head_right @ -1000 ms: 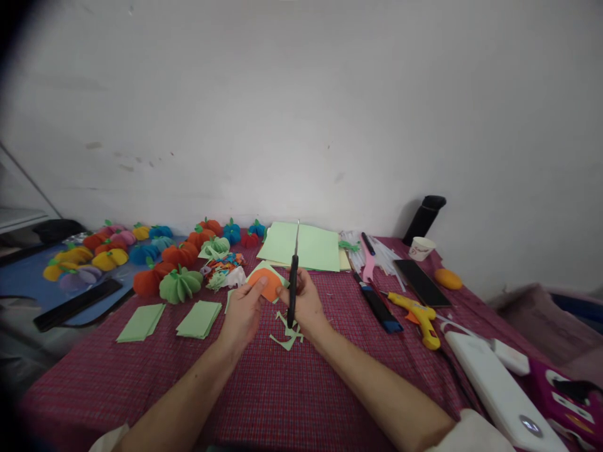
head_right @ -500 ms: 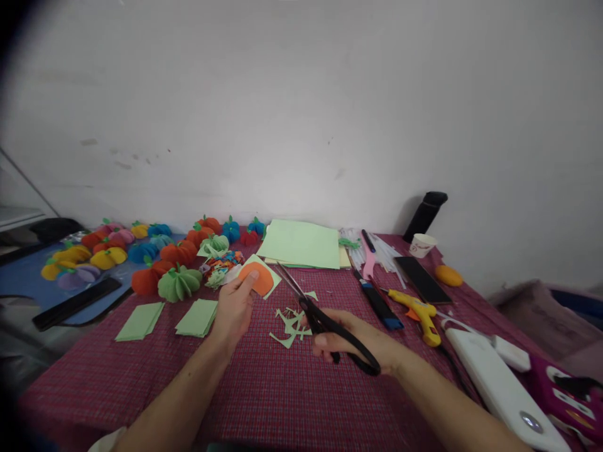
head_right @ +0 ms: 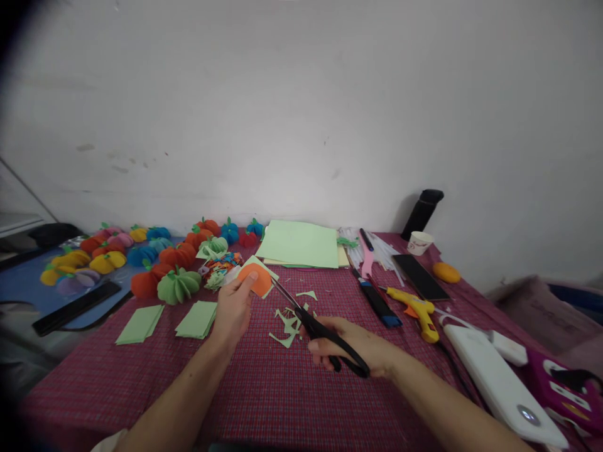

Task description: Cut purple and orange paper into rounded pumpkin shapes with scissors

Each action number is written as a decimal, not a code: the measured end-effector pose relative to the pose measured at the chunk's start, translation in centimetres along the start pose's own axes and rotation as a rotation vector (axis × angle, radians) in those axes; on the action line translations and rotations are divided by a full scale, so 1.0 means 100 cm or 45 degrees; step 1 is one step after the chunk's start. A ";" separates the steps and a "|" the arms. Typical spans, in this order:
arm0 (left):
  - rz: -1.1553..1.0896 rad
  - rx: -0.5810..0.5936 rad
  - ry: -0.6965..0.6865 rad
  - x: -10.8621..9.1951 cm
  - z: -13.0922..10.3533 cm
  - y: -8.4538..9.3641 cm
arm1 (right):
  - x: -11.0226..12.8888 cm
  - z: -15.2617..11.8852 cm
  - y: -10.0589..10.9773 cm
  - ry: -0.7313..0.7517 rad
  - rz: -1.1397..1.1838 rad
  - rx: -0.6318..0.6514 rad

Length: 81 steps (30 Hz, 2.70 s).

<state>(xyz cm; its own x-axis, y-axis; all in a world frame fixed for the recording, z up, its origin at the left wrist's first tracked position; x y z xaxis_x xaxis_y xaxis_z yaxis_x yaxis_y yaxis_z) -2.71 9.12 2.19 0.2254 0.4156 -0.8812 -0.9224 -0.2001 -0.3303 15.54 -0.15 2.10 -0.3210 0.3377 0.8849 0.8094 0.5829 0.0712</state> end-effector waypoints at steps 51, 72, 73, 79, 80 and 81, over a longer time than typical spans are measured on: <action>-0.278 0.108 0.128 0.002 -0.018 -0.023 | 0.019 0.039 -0.014 0.189 0.128 -0.134; -0.345 0.083 0.177 0.002 -0.018 -0.024 | 0.018 0.043 -0.008 0.228 0.025 -0.185; -0.343 0.080 0.179 0.002 -0.018 -0.024 | 0.018 0.042 -0.007 0.234 0.010 -0.185; -0.352 0.092 0.180 0.000 -0.019 -0.027 | 0.019 0.039 -0.005 0.243 -0.052 -0.194; -0.355 0.090 0.183 0.001 -0.019 -0.027 | 0.019 0.039 -0.004 0.240 -0.051 -0.196; -0.357 0.088 0.185 0.001 -0.019 -0.027 | 0.019 0.039 -0.004 0.238 -0.051 -0.198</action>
<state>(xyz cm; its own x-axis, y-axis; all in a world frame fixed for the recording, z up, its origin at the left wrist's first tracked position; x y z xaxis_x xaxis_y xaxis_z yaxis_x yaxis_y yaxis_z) 0.37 8.03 2.35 0.5118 0.3142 -0.7996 -0.8359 -0.0327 -0.5479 12.65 3.14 1.96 -0.2692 0.1653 0.9488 0.8686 0.4671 0.1651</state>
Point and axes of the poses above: each hand's wrist, its own z-axis towards the middle knuckle, its own y-axis out of the back of the hand, x = y × z, the point moved 9 cm from there along z, towards the middle knuckle, and after that the axes turned 12 degrees about -y, right-handed, at the moved point
